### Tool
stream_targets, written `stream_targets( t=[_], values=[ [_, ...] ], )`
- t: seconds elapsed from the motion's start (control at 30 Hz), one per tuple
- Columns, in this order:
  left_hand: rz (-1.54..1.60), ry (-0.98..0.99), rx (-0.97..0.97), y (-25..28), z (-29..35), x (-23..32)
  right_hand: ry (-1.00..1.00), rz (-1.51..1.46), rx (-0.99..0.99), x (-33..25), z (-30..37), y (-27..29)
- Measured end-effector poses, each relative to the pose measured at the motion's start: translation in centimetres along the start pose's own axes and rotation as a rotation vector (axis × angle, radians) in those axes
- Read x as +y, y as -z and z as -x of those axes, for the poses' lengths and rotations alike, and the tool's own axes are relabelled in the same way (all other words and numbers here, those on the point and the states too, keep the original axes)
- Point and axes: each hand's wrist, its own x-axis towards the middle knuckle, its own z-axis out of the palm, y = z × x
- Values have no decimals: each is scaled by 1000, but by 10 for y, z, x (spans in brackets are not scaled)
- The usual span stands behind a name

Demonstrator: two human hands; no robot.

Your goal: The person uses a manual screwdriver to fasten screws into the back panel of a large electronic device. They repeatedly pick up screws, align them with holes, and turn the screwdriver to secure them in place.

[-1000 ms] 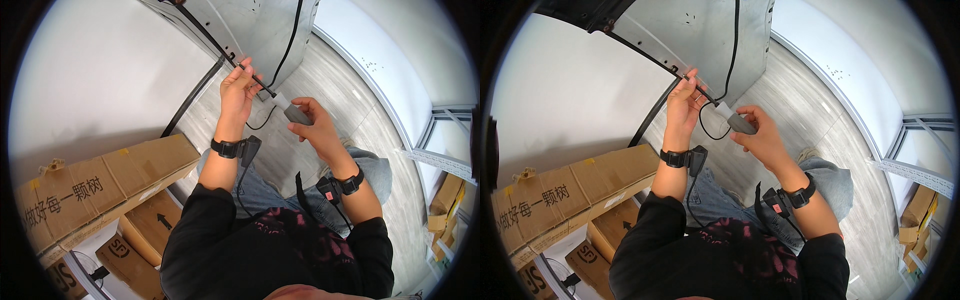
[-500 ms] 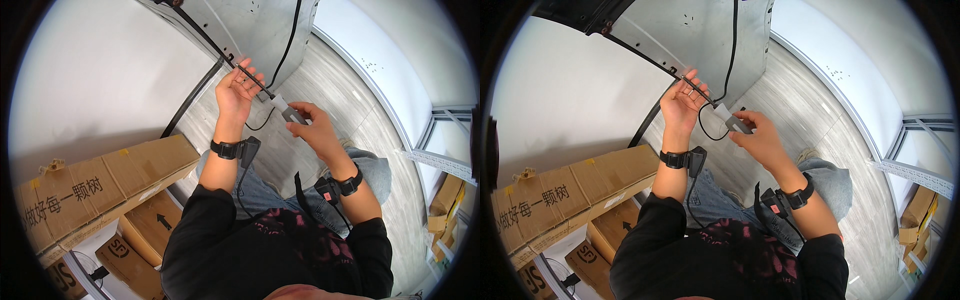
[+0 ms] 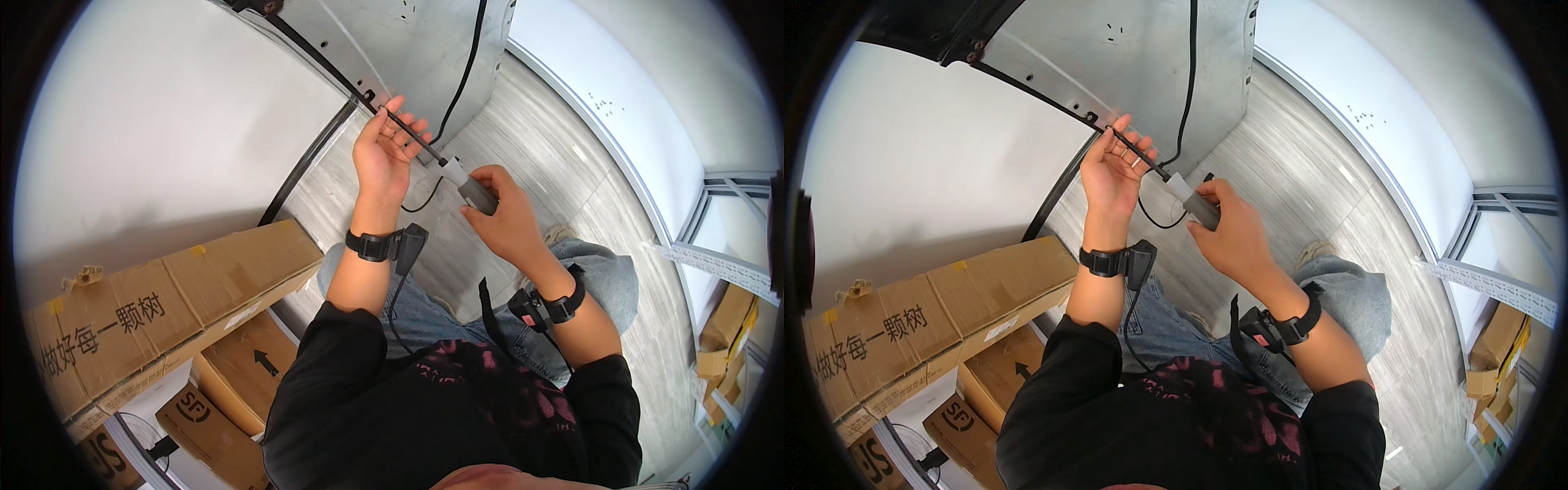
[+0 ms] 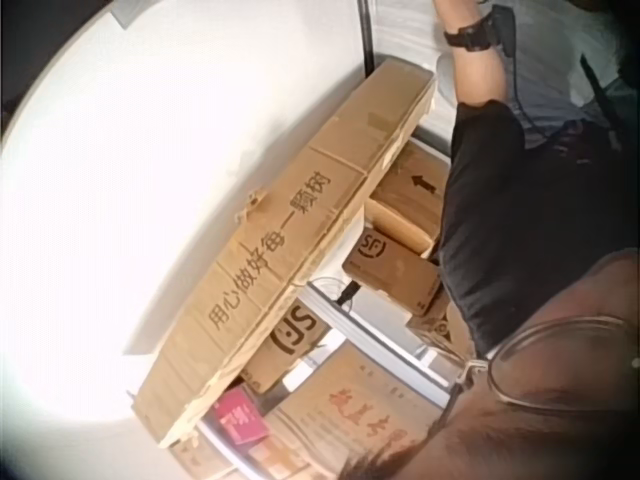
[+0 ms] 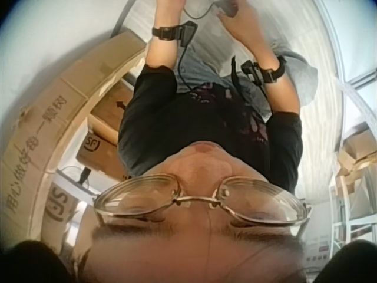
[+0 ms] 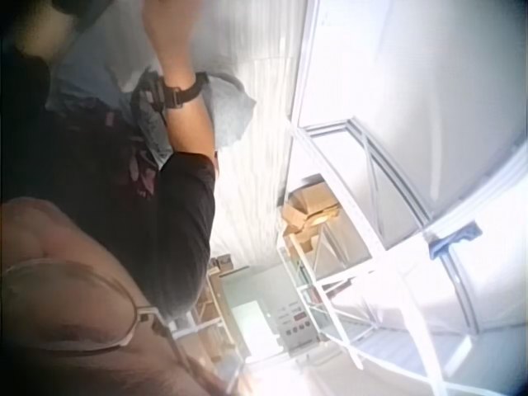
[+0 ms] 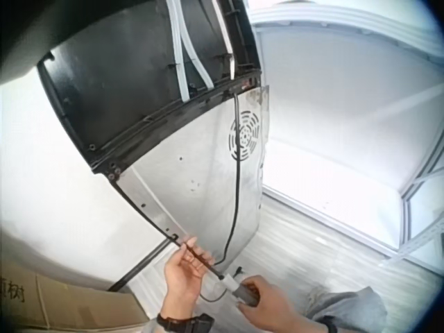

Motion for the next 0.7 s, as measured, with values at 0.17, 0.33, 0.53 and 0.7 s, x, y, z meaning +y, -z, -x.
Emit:
stream_targets(
  t=[0.17,0.33,0.53,0.7],
  values=[
    [31,-14,-52,3,2,-2,8,-5,-9,1,2,8],
    [84,-26,-182,-2,7,-16,-29,-4,-70,-21,4,61],
    [60,9,-397,-57,-9,-57,-1,71,-225,-25,-25,184],
    [-99,59,-447,-130,-53,-132,-143,9,-116,28,-43,272]
  ],
)
